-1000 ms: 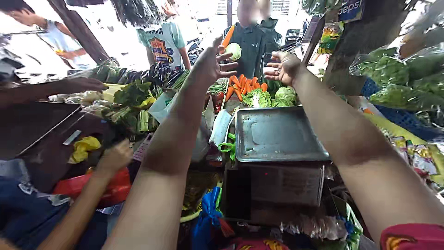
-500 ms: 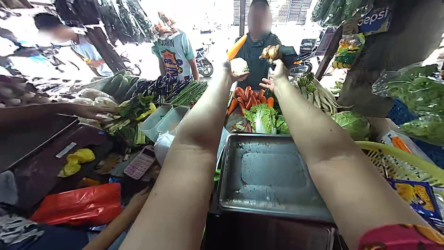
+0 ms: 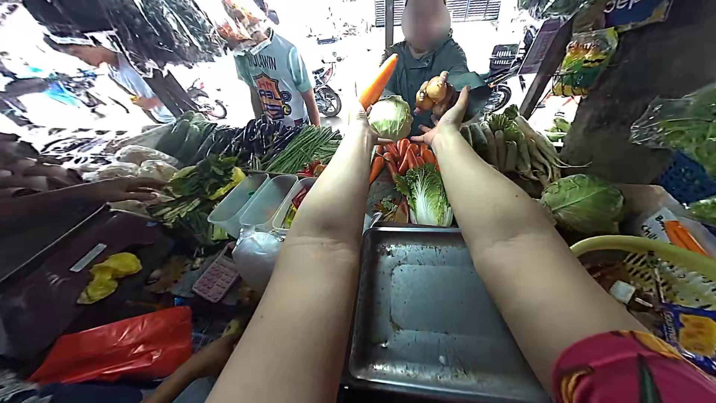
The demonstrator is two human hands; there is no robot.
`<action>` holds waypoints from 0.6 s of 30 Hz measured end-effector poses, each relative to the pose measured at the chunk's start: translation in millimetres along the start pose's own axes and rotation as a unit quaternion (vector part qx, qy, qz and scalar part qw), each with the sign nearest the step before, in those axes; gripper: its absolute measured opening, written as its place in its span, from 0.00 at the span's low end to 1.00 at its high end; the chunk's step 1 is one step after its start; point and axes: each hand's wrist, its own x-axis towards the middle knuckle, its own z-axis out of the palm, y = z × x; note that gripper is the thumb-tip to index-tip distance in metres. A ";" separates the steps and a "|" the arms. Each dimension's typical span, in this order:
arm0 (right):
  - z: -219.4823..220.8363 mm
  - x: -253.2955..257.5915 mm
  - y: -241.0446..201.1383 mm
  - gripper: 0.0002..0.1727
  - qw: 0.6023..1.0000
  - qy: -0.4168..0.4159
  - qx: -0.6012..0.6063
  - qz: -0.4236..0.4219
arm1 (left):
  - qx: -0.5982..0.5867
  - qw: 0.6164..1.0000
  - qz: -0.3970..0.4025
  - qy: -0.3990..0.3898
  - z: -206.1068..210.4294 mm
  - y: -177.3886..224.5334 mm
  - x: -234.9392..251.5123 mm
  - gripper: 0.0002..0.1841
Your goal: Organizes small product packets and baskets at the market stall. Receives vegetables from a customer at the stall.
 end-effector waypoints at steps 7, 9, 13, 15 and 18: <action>18.4 -4.5 24.8 0.47 0.994 0.025 0.077 -0.075 | 0.024 0.999 0.013 0.041 8.2 -0.8 6.6 0.57; 22.2 -4.6 28.5 0.45 0.993 0.039 0.079 -0.080 | 0.024 0.999 0.015 0.025 10.1 -2.0 15.2 0.55; 27.1 -3.1 37.6 0.34 0.986 0.033 0.104 -0.123 | 0.026 0.995 0.087 -0.036 20.5 -1.6 30.3 0.45; 28.0 -5.3 42.2 0.29 0.980 0.044 0.138 -0.136 | 0.041 0.995 0.087 -0.037 21.2 1.2 30.8 0.43; 25.8 -3.5 52.2 0.34 0.971 0.075 0.175 -0.147 | 0.069 0.992 0.099 -0.041 16.9 3.8 31.4 0.32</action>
